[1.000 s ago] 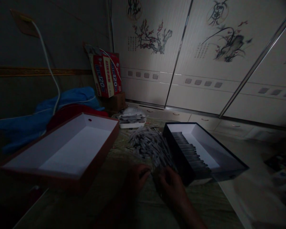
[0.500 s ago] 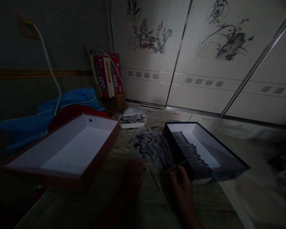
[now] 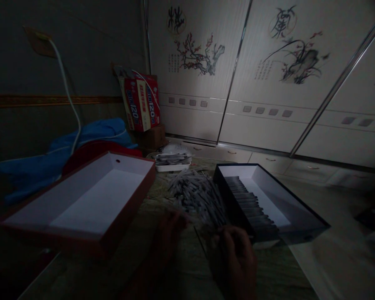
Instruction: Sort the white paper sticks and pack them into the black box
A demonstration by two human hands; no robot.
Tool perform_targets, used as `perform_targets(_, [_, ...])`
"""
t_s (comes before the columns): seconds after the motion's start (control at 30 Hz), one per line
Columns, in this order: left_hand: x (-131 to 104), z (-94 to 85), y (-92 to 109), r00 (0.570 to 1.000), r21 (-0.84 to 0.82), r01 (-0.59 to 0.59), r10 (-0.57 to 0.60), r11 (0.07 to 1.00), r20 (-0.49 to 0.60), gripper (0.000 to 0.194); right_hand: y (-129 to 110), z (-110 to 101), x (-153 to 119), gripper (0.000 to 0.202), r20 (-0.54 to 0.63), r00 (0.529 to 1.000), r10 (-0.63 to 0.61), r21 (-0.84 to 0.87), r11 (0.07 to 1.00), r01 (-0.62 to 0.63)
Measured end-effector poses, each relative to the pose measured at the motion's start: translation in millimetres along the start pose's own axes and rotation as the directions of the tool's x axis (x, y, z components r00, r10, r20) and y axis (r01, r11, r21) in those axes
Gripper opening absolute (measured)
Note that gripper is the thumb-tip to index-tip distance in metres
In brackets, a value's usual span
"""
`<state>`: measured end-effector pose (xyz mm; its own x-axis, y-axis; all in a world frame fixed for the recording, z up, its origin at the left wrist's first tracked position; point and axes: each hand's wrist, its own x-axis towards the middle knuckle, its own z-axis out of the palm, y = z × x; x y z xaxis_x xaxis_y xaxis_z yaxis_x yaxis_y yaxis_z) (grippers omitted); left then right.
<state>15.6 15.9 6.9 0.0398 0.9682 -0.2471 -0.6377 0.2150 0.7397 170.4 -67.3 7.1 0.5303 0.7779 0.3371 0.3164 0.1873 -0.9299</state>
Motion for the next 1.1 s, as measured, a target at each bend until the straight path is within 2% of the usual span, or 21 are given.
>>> perform_targets(0.07, [2,-2.9,-7,0.998,-0.042,0.067,-0.066,0.997,0.018,0.012,-6,2,-3,0.019,-0.016,0.999,-0.040,0.056,0.998,0.041])
perform_targets(0.27, [7,-7.9,-20,0.991,-0.172,0.125,-0.116,0.977,0.065,0.012,-19,4,-5,0.023,-0.168,0.975,-0.148,0.142,0.975,0.172])
perform_targets(0.4, [7,-5.9,-19,0.989,-0.194,0.149,-0.150,0.970,0.013,0.012,-19,4,-5,0.020,-0.200,0.969,-0.144,0.158,0.971,0.177])
perform_targets(0.5, [5,-3.0,-17,0.987,-0.169,0.156,-0.160,0.973,-0.010,0.012,-15,4,-5,0.018,-0.151,0.978,-0.145,0.152,0.974,0.167])
perform_targets(0.6, [2,-0.9,-16,0.987,-0.143,0.162,-0.158,0.976,0.040,0.009,-13,4,-5,0.019,-0.078,0.987,-0.144,0.151,0.976,0.154])
perform_targets(0.73, [0,-0.6,-14,0.980,-0.178,0.194,-0.183,0.965,0.074,0.007,-14,7,-7,0.022,-0.092,0.987,-0.133,0.119,0.982,0.144])
perform_targets(0.9, [-2,-2.0,-12,0.976,-0.195,0.219,-0.211,0.956,0.057,0.009,-15,11,-14,0.022,-0.105,0.972,-0.210,0.062,0.974,0.218])
perform_targets(1.03, [-4,-1.0,-13,0.978,-0.172,0.194,-0.178,0.966,0.107,0.005,-13,11,-17,0.020,-0.081,0.941,-0.328,0.037,0.943,0.331])
perform_targets(1.1, [-5,1.4,-12,0.977,-0.143,0.182,-0.162,0.973,0.136,0.003,-13,11,-17,0.020,-0.050,0.936,-0.347,0.016,0.937,0.349])
